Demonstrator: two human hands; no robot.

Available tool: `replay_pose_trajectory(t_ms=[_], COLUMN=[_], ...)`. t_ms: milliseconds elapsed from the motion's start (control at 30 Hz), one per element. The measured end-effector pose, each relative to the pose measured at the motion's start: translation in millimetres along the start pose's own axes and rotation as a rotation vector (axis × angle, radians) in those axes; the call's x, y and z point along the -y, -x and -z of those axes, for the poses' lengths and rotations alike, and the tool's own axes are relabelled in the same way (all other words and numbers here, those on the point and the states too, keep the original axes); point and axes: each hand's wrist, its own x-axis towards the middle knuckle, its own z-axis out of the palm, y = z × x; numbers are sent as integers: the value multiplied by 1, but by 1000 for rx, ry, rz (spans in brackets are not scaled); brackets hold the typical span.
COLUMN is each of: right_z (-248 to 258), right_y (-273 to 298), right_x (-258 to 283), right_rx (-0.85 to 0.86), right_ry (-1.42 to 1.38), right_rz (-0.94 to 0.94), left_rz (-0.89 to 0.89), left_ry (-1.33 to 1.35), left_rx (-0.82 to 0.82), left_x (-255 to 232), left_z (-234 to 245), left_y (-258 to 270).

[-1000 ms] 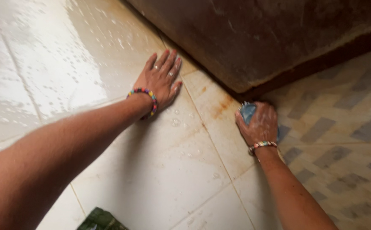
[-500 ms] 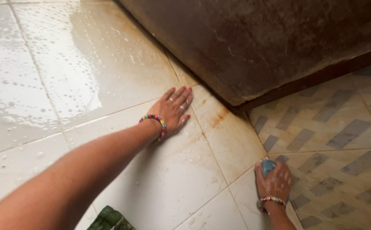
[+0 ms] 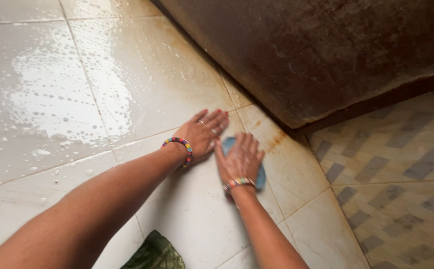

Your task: The person scrubs a tiled floor using a blue scouring pad while their other hand rests on the floor, moving the pad in circular and back-and-forth motions to clean the surface.

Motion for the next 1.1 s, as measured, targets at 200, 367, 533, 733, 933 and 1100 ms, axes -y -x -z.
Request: replay_pose_trajectory(t_ms=[200,367,533,733,933,1100], right_z=[-4,-6,13,6,-23,-33], right_y=[-42,-36,13,105,82,10], right_x=[-13,-89,-194,-294,-276,-105], right_rx=[-39,118,203,75,96,51], right_ry=[71,112,125,317,171,-110], right_rz=[150,-132,-463,-888,-1107,-921], left_rz=[121,191,215,251,245,244], left_ry=[12,-1,4,30,28,37], left_rx=[-45,-9,21,30,12,-24], left_x=[46,44,42,37,36,36], left_z=[12,15,19,22,22,19], left_y=[25,27,25,29,29,29])
